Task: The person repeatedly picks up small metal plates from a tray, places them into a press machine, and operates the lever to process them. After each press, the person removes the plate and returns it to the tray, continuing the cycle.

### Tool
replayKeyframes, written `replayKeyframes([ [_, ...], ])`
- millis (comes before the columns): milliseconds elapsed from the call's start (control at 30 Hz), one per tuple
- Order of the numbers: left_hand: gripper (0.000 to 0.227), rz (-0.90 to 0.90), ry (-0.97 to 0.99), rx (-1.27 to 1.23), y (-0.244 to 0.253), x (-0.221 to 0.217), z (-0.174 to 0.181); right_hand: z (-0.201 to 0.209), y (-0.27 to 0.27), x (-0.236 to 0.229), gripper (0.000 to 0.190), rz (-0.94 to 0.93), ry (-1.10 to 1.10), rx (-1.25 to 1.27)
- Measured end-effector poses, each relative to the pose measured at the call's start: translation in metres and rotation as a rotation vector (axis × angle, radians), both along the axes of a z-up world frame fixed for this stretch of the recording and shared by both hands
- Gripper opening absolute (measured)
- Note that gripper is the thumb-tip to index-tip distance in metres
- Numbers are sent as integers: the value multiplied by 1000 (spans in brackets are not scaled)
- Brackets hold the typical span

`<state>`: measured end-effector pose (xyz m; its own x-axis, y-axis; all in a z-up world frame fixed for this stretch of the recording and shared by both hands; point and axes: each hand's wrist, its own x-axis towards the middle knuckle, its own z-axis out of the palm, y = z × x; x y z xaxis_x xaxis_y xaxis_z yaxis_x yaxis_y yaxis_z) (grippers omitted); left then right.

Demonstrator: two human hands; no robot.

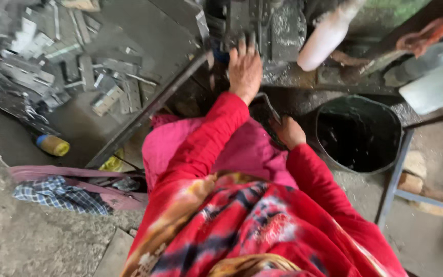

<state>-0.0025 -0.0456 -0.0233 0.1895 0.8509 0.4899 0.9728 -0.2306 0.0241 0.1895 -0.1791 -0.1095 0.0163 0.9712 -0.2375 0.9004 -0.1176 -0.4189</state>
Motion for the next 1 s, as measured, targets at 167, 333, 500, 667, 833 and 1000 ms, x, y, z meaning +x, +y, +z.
replayKeyframes([
  [167, 30, 33, -43, -111, 35, 8, -4, 28, 38, 9, 56, 18, -112, 52],
  [333, 36, 23, -121, 105, 38, 9, -14, 22, 6, 1, 47, 122, -143, 176],
  [500, 27, 28, 17, -257, 34, 3, -14, 27, 13, 1, 60, 17, -33, -8],
  [667, 33, 69, -42, -112, 60, 8, -13, 41, 28, 7, 64, -25, -105, 89],
  [833, 45, 31, -101, 88, 52, 5, -24, 23, -2, 2, 62, -28, -27, 4],
  [1000, 34, 63, -67, -176, 63, 1, -11, 40, 29, 4, 62, 16, -61, 14],
])
